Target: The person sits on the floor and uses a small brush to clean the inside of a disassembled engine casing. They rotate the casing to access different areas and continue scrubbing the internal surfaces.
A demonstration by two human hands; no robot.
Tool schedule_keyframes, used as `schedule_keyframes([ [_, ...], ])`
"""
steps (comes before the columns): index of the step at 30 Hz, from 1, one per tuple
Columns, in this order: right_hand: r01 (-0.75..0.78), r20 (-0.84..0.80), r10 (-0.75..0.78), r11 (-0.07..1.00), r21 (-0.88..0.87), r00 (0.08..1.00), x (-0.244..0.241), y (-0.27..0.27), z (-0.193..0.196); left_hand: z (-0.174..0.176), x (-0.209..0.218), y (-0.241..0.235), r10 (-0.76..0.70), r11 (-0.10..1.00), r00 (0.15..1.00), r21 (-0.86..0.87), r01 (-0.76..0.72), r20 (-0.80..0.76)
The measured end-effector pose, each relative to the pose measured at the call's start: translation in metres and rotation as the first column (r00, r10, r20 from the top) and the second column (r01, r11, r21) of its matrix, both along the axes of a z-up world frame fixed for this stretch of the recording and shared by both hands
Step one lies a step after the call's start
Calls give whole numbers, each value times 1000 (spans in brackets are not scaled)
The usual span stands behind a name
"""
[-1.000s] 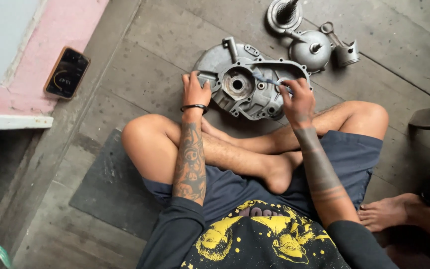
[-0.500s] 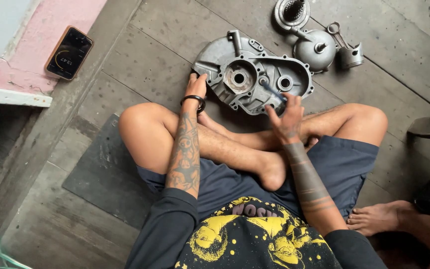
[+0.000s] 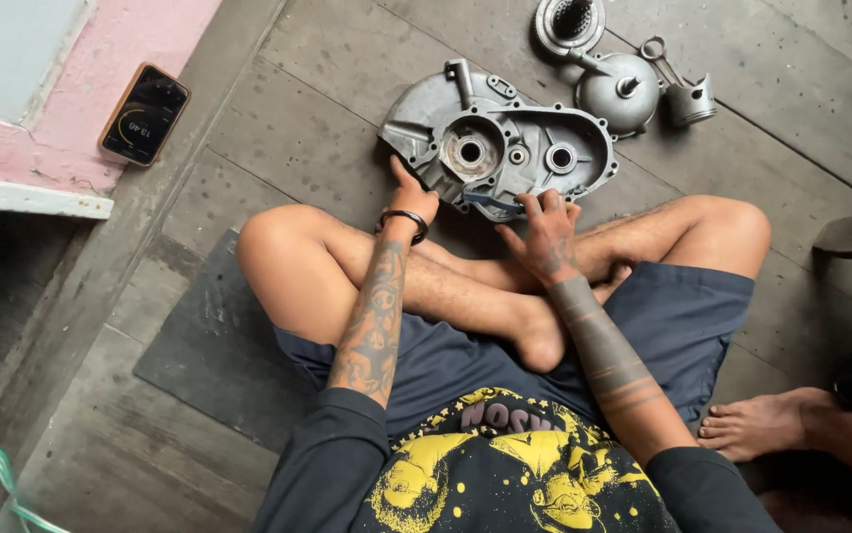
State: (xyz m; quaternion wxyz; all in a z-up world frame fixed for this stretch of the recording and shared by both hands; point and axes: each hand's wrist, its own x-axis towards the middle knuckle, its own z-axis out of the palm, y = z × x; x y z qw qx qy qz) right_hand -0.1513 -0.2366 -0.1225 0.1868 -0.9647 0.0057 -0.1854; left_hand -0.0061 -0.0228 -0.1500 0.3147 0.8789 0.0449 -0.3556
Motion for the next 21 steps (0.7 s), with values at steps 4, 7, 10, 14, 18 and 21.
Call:
schedule_keyframes([
  [4,-1,-5,1,1000,3,1000,-1,1,3,-43,8,-1,189,958,976,-200,-208,-113],
  [7,0,-2,0,1000,5,1000,0,1,3,-44,9,-2,283,904,943,-280,-323,-175],
  [10,9,-6,-9,1000,-7,1000,0,0,3,-20,8,0,399,806,872,-345,-482,-284],
  [14,3,-10,-3,999,33,1000,0,-3,6,-5,8,2,418,813,870,-319,-487,-262],
  [18,17,-7,-16,992,121,1000,-1,-4,6,-39,16,2,408,800,876,-361,-479,-258],
  [21,26,-8,-25,987,156,1000,-1,-5,6,-47,18,4,385,833,899,-340,-437,-210],
])
